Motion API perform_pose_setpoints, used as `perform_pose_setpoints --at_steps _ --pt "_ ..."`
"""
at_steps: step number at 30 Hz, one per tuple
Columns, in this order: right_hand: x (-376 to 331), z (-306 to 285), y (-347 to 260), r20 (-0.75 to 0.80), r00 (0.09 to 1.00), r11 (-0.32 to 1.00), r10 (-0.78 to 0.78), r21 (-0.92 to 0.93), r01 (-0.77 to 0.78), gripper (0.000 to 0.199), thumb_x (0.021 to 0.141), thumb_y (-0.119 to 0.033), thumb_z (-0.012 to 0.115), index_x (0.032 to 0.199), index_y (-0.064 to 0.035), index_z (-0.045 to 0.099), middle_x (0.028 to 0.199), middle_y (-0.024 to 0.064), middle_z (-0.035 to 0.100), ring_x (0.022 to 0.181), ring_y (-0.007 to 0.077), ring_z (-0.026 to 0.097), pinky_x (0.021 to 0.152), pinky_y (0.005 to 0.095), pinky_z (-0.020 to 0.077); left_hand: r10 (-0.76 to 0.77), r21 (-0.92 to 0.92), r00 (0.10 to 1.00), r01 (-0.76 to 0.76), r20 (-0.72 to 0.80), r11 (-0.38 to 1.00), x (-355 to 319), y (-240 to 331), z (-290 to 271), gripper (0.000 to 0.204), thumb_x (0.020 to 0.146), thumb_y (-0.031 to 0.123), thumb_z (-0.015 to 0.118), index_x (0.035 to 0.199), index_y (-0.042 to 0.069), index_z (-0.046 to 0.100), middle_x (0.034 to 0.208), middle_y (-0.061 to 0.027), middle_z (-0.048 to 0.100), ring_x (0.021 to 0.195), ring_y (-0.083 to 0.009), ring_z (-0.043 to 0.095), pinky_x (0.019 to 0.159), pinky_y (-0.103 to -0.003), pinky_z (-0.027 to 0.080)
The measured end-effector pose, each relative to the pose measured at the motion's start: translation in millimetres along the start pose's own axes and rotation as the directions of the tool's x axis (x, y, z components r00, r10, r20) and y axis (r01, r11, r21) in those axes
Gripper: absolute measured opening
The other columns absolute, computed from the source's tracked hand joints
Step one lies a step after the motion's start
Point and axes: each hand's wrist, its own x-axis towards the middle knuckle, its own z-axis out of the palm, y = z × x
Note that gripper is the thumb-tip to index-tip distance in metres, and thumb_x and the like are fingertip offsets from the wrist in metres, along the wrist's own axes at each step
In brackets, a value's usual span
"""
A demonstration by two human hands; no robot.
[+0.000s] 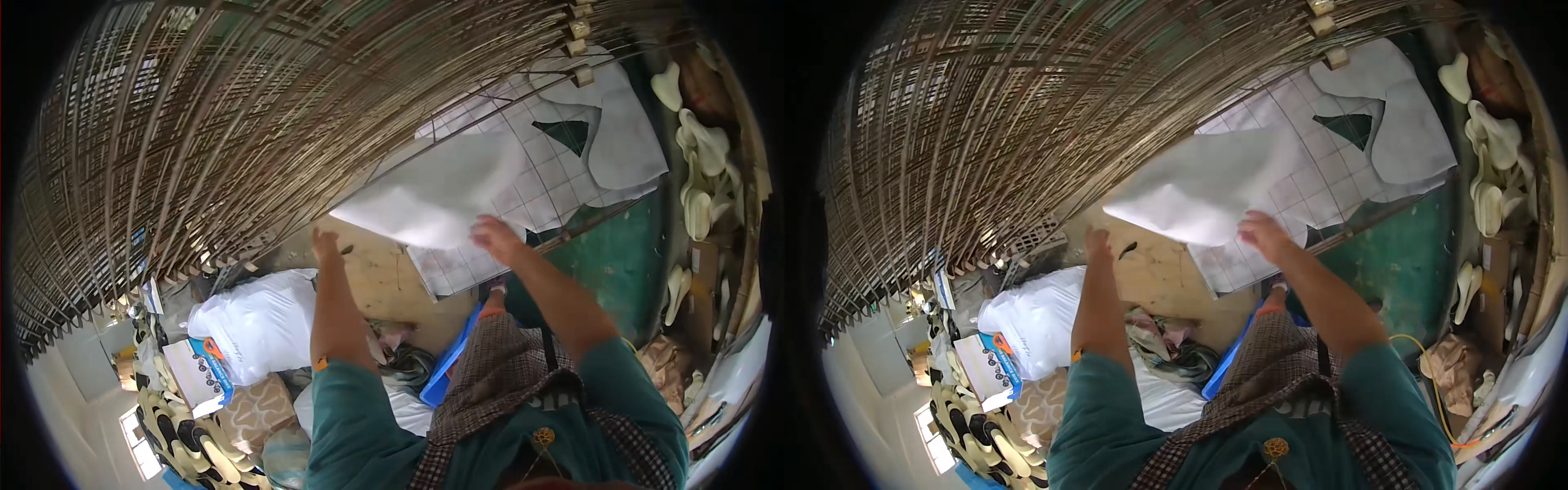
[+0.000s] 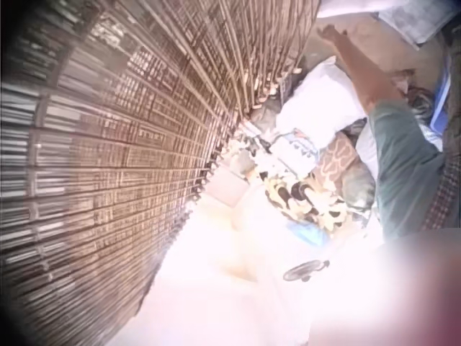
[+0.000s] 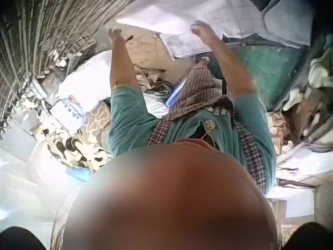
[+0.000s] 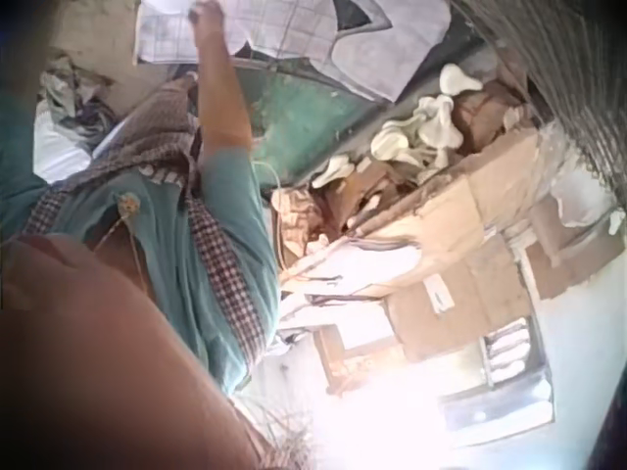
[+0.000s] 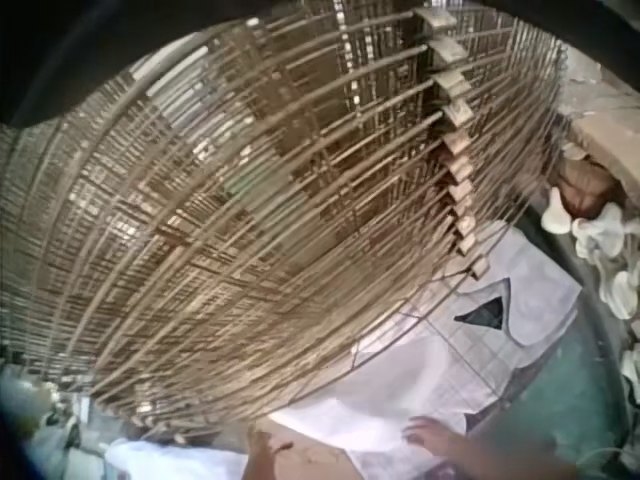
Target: Applying spray adhesive to foam padding components and placing them on a rack.
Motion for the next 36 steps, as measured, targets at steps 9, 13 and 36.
perform_pose_setpoints --at_steps 9,13,36 --pt "-136.3 -152.7 -101.6 -0.136 0.593 0.593 0.794 0.391 -0.704 0.028 0.078 -0.005 0.056 0.105 -0.0032 0.053 0.077 0.0077 0.060 0.067 0.0168 0.060 0.059 0.0277 0.0496 -0.146 -0.059 0.986 0.151 0.082 0.987 -95.5 -92.8 62.3 0.044 0.077 0.012 0.057 0.118 0.013 0.043 0.085 -0.0082 0.058 0.062 -0.0237 0.057 0.049 -0.033 0.044" --pt "-281.5 -326.8 -191.6 -0.706 0.603 0.833 0.371 -0.035 -0.552 0.024 0.079 -0.005 0.055 0.103 -0.0052 0.055 0.074 0.0037 0.059 0.067 0.0105 0.057 0.059 0.0246 0.0471 -0.343 0.089 0.867 0.334 0.361 0.938 -224.1 -95.7 245.8 0.050 0.074 0.006 0.060 0.121 0.009 0.042 0.101 -0.0109 0.057 0.076 -0.0250 0.060 0.063 -0.033 0.048" --pt "-505.0 -519.4 -365.0 -0.717 0.556 0.200 -0.421 -0.671 -0.714 0.006 0.069 -0.006 0.055 0.066 -0.0049 0.050 0.069 0.0096 0.051 0.073 0.0269 0.052 0.062 0.0369 0.0447 -0.117 0.111 0.008 -0.383 0.993 0.917 -809.4 -128.2 578.3 0.047 0.074 0.009 0.063 0.118 0.002 0.046 0.098 -0.0074 0.058 0.082 -0.0127 0.055 0.066 -0.024 0.044"
